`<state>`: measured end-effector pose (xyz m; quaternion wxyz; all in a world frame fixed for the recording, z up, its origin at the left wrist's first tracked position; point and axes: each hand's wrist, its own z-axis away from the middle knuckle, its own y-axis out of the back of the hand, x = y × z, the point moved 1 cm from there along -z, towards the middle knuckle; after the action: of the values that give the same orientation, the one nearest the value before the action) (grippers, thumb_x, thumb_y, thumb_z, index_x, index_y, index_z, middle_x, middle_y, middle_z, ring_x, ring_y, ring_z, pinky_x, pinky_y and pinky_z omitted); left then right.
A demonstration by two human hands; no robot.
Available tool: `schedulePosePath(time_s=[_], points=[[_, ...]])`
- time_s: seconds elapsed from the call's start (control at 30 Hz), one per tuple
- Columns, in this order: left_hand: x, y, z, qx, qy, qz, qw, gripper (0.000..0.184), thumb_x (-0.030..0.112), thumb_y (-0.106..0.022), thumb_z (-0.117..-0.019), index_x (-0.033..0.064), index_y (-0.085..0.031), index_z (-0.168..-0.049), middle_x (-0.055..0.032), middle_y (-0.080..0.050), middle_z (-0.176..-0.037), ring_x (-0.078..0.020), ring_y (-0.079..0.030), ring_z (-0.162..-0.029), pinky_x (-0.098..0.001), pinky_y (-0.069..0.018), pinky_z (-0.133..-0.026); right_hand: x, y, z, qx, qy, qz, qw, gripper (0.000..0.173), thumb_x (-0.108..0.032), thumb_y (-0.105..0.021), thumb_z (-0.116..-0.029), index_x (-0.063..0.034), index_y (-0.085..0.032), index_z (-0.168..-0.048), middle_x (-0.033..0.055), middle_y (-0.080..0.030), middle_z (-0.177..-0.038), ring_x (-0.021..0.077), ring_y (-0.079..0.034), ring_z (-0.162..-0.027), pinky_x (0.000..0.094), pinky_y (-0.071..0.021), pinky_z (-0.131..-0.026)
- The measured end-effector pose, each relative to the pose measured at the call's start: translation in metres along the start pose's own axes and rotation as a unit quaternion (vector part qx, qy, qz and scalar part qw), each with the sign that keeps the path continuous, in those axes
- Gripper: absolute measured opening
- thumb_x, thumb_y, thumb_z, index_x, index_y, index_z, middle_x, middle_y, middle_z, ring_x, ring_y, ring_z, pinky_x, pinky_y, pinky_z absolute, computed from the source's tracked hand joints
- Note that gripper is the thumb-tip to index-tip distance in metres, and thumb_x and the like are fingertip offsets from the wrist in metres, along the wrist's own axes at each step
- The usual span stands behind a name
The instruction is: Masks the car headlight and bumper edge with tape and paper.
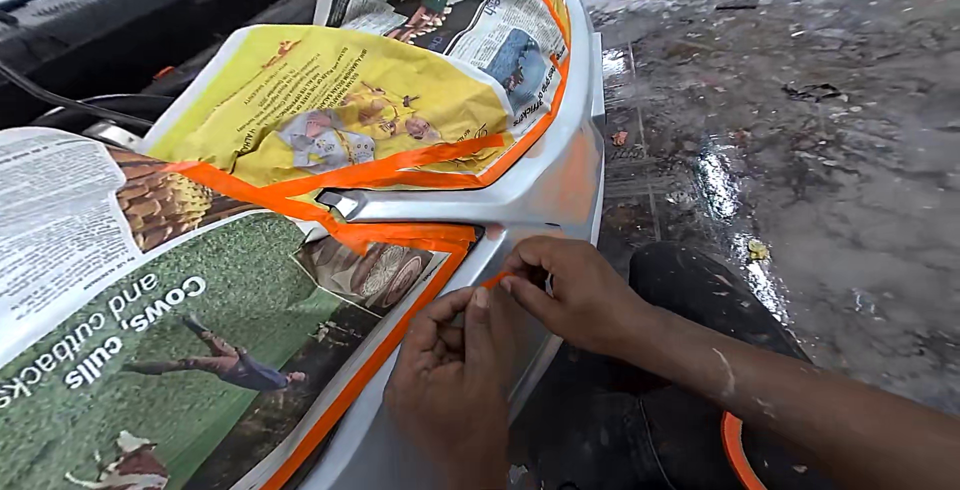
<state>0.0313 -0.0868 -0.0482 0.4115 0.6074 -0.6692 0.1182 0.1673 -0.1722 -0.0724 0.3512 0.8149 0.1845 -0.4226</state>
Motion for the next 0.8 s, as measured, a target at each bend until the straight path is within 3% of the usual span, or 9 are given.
schedulePosePath(time_s=[0.1,0.2,0.4,0.47,0.5,0.57,0.6,0.7,0.8], points=[[-0.007,-0.008,-0.008,0.034,-0.022,-0.064,0.997,0.013,0.017,-0.077,-0.0888,0.0092,-0.074,-0.099,0.0085,-0.067,-0.070,0.0021,-0.054,-0.047,-0.0168,-0.0454,-0.040,0.008,-0.002,-0.017,0.036,0.046,0.033,0.998,0.014,-0.028,-0.066,-0.0987,-0.0181,-0.075,-0.096,-0.0065,-0.062,-0.081,0.0048,-0.060,-0.070,0.0263,-0.0533,-0.061],[-0.012,-0.017,-0.011,0.067,-0.037,-0.115,0.990,0.014,0.018,-0.076,-0.0896,0.0077,-0.074,-0.098,0.0057,-0.068,-0.077,0.0044,-0.056,-0.051,-0.0139,-0.0482,-0.045,0.010,-0.004,-0.029,0.046,0.048,0.048,0.997,0.014,-0.029,-0.066,-0.0997,-0.0191,-0.076,-0.098,-0.0067,-0.064,-0.083,0.0049,-0.062,-0.073,0.0271,-0.0541,-0.063],[-0.011,-0.025,-0.015,0.072,-0.026,-0.111,0.991,0.013,0.018,-0.077,-0.0876,0.0090,-0.073,-0.096,0.0088,-0.066,-0.071,0.0051,-0.050,-0.047,-0.0143,-0.0428,-0.042,0.013,-0.002,-0.030,0.072,0.046,0.065,0.994,0.015,-0.030,-0.066,-0.0988,-0.0192,-0.077,-0.096,-0.0068,-0.062,-0.081,0.0049,-0.061,-0.071,0.0267,-0.0536,-0.060],[-0.007,-0.022,-0.018,0.057,-0.024,-0.086,0.994,0.013,0.017,-0.077,-0.0875,0.0084,-0.073,-0.096,0.0085,-0.066,-0.071,0.0045,-0.049,-0.046,-0.0147,-0.0406,-0.040,0.012,0.000,-0.022,0.082,0.040,0.074,0.993,0.021,-0.036,-0.064,-0.0988,-0.0199,-0.076,-0.107,-0.0067,-0.063,-0.085,0.0044,-0.060,-0.068,0.0257,-0.0535,-0.058],[-0.005,-0.020,-0.020,0.043,-0.014,-0.067,0.997,0.013,0.016,-0.077,-0.0869,0.0084,-0.073,-0.096,0.0081,-0.067,-0.072,0.0038,-0.050,-0.046,-0.0150,-0.0417,-0.040,0.012,0.001,-0.016,0.097,0.050,0.093,0.990,0.033,-0.041,-0.066,-0.0974,-0.0179,-0.072,-0.120,-0.0046,-0.064,-0.090,0.0059,-0.060,-0.066,0.0264,-0.0536,-0.055],[0.003,-0.012,-0.025,0.008,0.035,-0.013,0.999,0.012,0.011,-0.077,-0.0866,0.0072,-0.072,-0.096,0.0050,-0.070,-0.072,-0.0009,-0.059,-0.050,-0.0168,-0.0489,-0.043,0.012,0.003,-0.007,0.117,0.078,0.128,0.982,0.066,-0.051,-0.068,-0.0940,-0.0133,-0.055,-0.147,0.0001,-0.065,-0.104,0.0096,-0.061,-0.070,0.0291,-0.0539,-0.055],[0.007,-0.007,-0.028,-0.013,0.070,0.008,0.997,0.010,0.010,-0.078,-0.0871,0.0069,-0.072,-0.095,0.0028,-0.070,-0.070,-0.0044,-0.061,-0.051,-0.0189,-0.0494,-0.042,0.011,0.004,-0.003,0.130,0.111,0.130,0.977,0.068,-0.049,-0.069,-0.0931,-0.0131,-0.052,-0.149,0.0015,-0.064,-0.109,0.0104,-0.062,-0.075,0.0295,-0.0549,-0.058],[0.018,-0.001,-0.033,-0.073,0.134,0.026,0.988,0.006,0.009,-0.077,-0.0881,0.0067,-0.075,-0.093,-0.0019,-0.072,-0.069,-0.0101,-0.061,-0.048,-0.0229,-0.0461,-0.038,0.005,0.004,0.006,0.144,0.239,0.150,0.949,0.038,-0.032,-0.068,-0.0993,-0.0199,-0.062,-0.135,0.0050,-0.064,-0.126,0.0174,-0.065,-0.107,0.0358,-0.0562,-0.083],[0.026,-0.001,-0.032,-0.086,0.147,0.021,0.985,0.005,0.006,-0.078,-0.0871,0.0065,-0.075,-0.091,-0.0028,-0.073,-0.071,-0.0107,-0.064,-0.051,-0.0227,-0.0506,-0.041,0.006,0.002,0.008,0.170,0.292,0.186,0.923,0.023,-0.022,-0.065,-0.1011,-0.0195,-0.070,-0.123,0.0046,-0.067,-0.125,0.0204,-0.063,-0.115,0.0382,-0.0538,-0.092]])
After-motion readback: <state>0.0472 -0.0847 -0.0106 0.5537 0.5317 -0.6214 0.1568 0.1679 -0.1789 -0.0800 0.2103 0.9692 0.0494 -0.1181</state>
